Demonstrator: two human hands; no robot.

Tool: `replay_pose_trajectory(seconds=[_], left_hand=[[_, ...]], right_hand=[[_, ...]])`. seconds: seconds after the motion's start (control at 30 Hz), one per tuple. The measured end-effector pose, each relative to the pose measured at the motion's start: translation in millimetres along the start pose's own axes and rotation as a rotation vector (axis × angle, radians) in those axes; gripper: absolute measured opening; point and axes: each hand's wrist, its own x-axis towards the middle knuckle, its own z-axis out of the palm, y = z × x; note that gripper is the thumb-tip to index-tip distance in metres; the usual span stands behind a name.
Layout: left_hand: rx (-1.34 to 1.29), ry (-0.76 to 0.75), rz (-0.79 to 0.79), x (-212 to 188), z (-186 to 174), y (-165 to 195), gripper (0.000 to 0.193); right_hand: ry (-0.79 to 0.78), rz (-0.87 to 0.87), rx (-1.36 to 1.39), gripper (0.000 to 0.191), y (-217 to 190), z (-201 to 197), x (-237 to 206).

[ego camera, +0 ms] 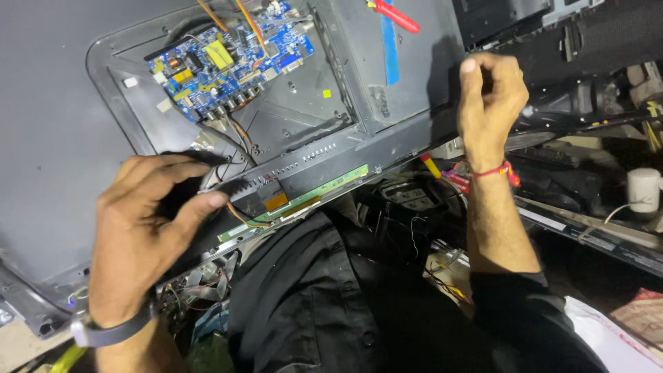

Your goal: The person uses a screwdriver to remove screws and detach a circuit board from the back of a television. They disconnect wires, lift the board out, and set it aside.

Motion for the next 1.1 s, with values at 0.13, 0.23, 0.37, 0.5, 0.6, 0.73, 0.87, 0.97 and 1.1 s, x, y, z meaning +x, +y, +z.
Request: replay_pose_trajectory(seconds=[0.13,0.23,0.37,0.5,0.6,0.73,0.87,0.97,1.1], left_hand=[[0.114,-0.007,0.077,-6.4,19.3,-11.5,0.019],[0.058,0.055,0.052,-12.5,24.9,-26.3,0.014],[0.033,0.158,0.036,-21.7,29.7,-37.5,0.015],[0.037,0.245,0.059,-29.8,36.4,-38.4,0.014],[0.062,0.301,0.051,-30.7,42.8,-42.0,0.013],[0.112,0.391,0.034,-33.1,56.0,-42.1,0.012],[0.148,0.419,0.026,-33.7,63.2,-45.7,0.013],[0.129,0.413,0.018,-30.0,66.8,-51.0,0.014],[0.097,0.404,0.013,-24.5,68.5,-53.3,0.016]], right_hand=[[-0.154,-0.410,-0.088,0.010,1.7,33.6,57.4],[-0.272,-0.576,-0.230,0.018,8.2,66.7,85.4],[-0.476,-0.421,-0.210,0.015,14.0,89.6,101.7],[-0.421,-0.389,0.005,0.019,-11.1,68.7,99.3],[-0.468,-0.500,0.202,0.023,-56.0,47.5,77.6],[-0.636,-0.962,0.200,0.028,-116.9,40.4,49.7],[-0.576,-1.293,0.228,0.030,-140.0,60.5,50.5],[-0.564,-1.354,0.239,0.031,-134.0,70.9,49.6],[-0.525,-1.394,0.271,0.030,-124.9,82.8,48.8]])
